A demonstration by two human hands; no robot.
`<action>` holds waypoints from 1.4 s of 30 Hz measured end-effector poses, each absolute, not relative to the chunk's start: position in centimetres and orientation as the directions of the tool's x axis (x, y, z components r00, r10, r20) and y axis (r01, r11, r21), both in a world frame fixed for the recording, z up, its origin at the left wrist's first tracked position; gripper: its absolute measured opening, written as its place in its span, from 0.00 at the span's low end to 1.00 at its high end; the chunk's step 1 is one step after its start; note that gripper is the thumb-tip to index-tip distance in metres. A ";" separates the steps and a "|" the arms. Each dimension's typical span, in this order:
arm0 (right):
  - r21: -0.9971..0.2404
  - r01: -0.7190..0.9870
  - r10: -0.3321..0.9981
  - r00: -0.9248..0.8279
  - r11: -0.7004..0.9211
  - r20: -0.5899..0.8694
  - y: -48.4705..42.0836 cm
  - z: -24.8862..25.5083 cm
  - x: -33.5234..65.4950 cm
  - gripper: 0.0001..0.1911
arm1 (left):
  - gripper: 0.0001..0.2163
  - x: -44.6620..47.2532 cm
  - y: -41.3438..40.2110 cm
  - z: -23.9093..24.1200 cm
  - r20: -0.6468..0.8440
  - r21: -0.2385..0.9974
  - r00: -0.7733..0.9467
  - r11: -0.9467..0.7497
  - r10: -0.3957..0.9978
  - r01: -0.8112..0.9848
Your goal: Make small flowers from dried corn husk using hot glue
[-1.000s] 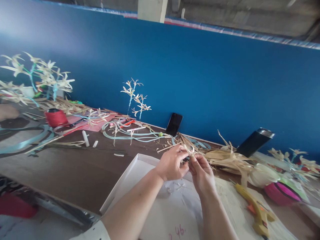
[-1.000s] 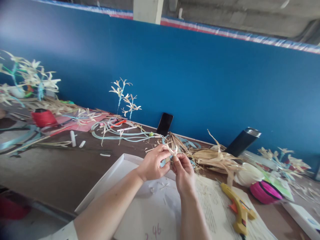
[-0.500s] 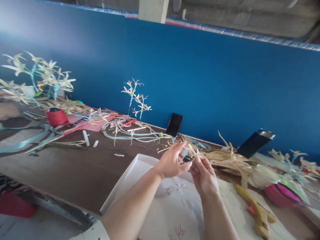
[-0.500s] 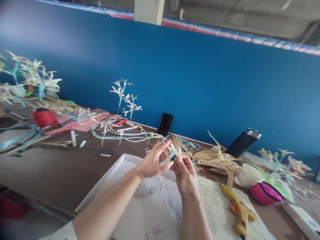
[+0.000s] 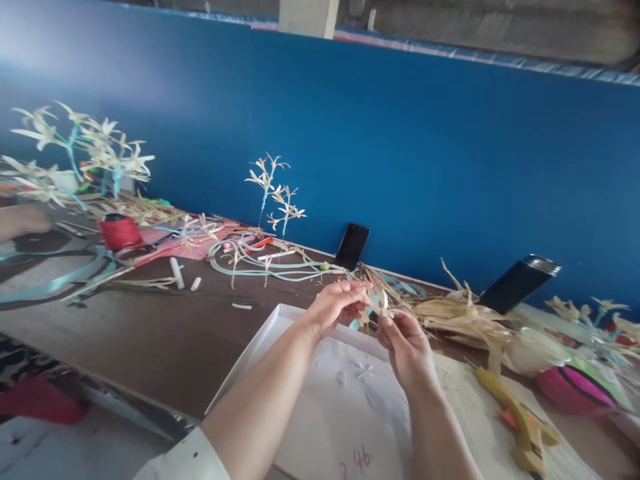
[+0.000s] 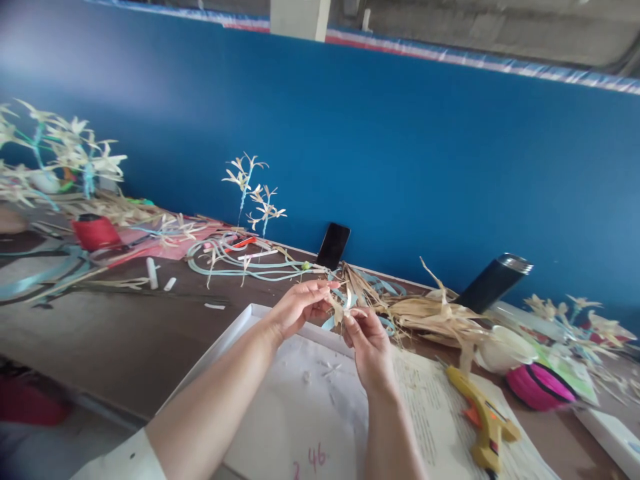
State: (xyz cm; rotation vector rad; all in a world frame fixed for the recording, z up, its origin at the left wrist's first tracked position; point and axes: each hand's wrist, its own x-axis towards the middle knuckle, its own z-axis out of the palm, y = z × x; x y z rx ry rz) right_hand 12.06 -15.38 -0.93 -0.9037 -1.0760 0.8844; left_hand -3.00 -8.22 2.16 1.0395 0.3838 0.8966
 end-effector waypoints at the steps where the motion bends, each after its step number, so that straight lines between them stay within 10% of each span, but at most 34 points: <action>1: -0.924 -0.109 0.916 0.216 0.365 0.337 -15.4 -1.0 12.1 0.05 | 0.19 -3.1 -8.2 2.1 0.127 0.868 0.601 0.205 0.789 -0.452; 10: -0.955 0.020 0.941 0.164 0.297 0.296 -15.6 -0.8 12.0 0.06 | 0.20 -3.3 -7.9 2.3 0.109 0.887 0.587 0.188 0.802 -0.422; 42: -0.870 -0.350 0.890 0.417 0.347 0.187 -14.9 -0.4 12.6 0.12 | 0.21 -3.3 -7.8 2.2 0.037 0.868 0.622 0.283 0.782 -0.407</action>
